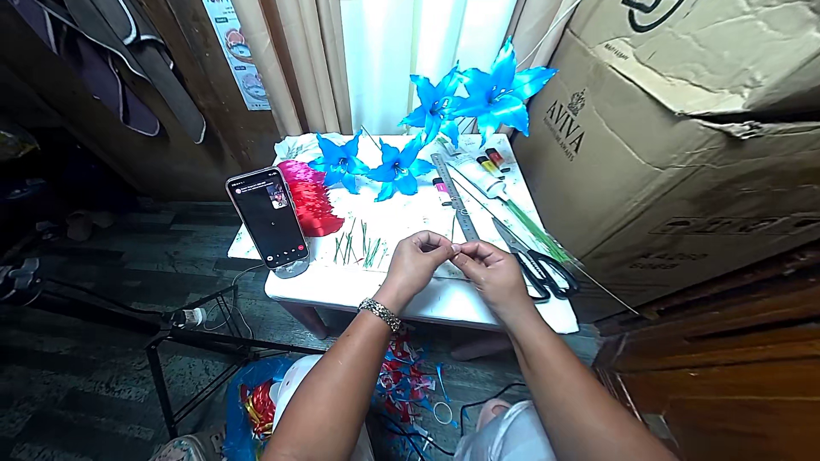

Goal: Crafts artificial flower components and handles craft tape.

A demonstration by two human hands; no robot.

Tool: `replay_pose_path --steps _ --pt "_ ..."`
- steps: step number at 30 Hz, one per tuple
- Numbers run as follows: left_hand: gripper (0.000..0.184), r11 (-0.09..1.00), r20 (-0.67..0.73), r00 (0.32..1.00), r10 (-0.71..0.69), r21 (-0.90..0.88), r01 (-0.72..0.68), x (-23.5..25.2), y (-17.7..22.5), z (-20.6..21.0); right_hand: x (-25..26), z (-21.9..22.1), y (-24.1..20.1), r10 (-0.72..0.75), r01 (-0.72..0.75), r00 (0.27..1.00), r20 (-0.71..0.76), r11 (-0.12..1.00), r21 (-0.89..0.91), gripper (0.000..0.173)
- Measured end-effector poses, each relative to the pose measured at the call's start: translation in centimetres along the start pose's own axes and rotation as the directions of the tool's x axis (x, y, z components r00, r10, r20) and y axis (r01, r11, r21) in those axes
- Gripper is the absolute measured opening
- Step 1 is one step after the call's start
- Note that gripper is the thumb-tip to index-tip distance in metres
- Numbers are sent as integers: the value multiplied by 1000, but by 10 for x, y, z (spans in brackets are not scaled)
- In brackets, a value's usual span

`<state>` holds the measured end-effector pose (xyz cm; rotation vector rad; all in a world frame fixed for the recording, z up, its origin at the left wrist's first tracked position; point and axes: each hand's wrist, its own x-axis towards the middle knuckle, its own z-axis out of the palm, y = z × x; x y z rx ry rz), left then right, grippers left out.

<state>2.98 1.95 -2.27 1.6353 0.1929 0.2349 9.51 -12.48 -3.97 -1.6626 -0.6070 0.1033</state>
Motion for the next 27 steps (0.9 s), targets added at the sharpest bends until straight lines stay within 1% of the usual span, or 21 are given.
replay_pose_path --steps 2,4,6,8,10,12,16,20,23,27 --pt "9 1000 -38 999 8 15 -7 0 0 1 0 0 3 -32 32 999 0 999 -25 3" --pt "9 997 -48 998 45 59 -42 0 0 -1 1 -1 5 -44 46 999 31 997 -56 2" --pt "10 991 -25 996 90 102 -87 2 1 -6 3 -4 3 1 2 997 82 999 -39 6" --pt "11 983 22 992 123 137 -125 2 2 -9 4 -5 2 80 -82 989 124 996 15 9" --pt "13 983 67 991 112 140 -120 3 3 -10 5 -5 4 123 -132 983 139 989 60 11" --pt "15 988 85 994 69 129 -79 3 1 -9 5 -5 4 131 -142 983 130 987 77 12" --pt "20 999 66 998 -2 42 -1 2 2 -2 3 -4 1 81 -80 996 47 997 -23 5" --pt "13 1000 -19 1000 -13 20 14 0 5 7 2 -1 4 -41 39 999 -14 996 -80 3" --pt "12 999 -78 997 -29 22 30 0 5 9 1 0 6 -82 79 996 -25 993 -87 3" --pt "12 997 -98 995 0 79 8 -2 6 5 3 -2 6 -58 60 998 22 992 -111 5"
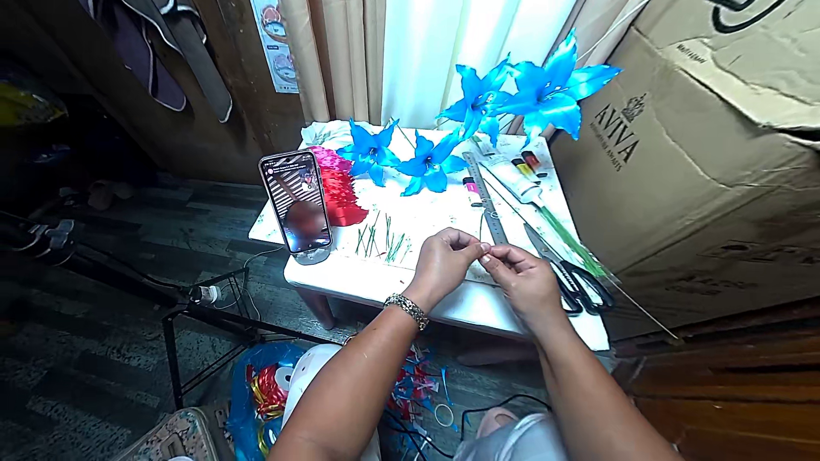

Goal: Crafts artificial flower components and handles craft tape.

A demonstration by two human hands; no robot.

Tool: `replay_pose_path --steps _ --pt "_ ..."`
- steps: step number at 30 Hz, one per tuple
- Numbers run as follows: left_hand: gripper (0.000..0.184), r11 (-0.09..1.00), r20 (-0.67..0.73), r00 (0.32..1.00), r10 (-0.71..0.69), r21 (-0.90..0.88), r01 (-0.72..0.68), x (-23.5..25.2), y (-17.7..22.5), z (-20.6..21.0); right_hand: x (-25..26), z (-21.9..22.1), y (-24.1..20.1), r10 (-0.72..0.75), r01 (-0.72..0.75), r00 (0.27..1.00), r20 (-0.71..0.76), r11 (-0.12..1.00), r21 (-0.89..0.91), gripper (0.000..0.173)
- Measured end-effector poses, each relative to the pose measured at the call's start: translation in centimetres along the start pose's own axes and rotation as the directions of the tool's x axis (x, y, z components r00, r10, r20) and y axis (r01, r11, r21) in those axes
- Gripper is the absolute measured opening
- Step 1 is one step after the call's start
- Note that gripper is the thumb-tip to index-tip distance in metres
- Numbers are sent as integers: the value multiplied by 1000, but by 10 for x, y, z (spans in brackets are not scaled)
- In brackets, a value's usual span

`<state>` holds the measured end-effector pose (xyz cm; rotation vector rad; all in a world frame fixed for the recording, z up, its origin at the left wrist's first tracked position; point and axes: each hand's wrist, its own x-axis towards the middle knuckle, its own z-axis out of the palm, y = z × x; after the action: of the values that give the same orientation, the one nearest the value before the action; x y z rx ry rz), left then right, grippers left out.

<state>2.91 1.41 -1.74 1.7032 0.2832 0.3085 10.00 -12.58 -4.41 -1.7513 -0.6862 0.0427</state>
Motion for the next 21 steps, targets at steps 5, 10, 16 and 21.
replay_pose_path --steps 5,10,16,21 --pt "12 1000 46 999 9 16 -9 3 -1 -3 2 -5 0 84 -86 994 72 996 28 6" --pt "14 1000 85 996 16 26 -18 4 -1 -5 3 -3 -1 134 -139 988 76 988 65 6" --pt "17 994 101 994 -36 -95 46 4 1 2 -1 2 -2 20 -20 999 -40 1000 16 3" --pt "12 995 28 998 -51 -87 54 3 5 4 -1 2 0 -26 26 998 -50 1000 2 4"
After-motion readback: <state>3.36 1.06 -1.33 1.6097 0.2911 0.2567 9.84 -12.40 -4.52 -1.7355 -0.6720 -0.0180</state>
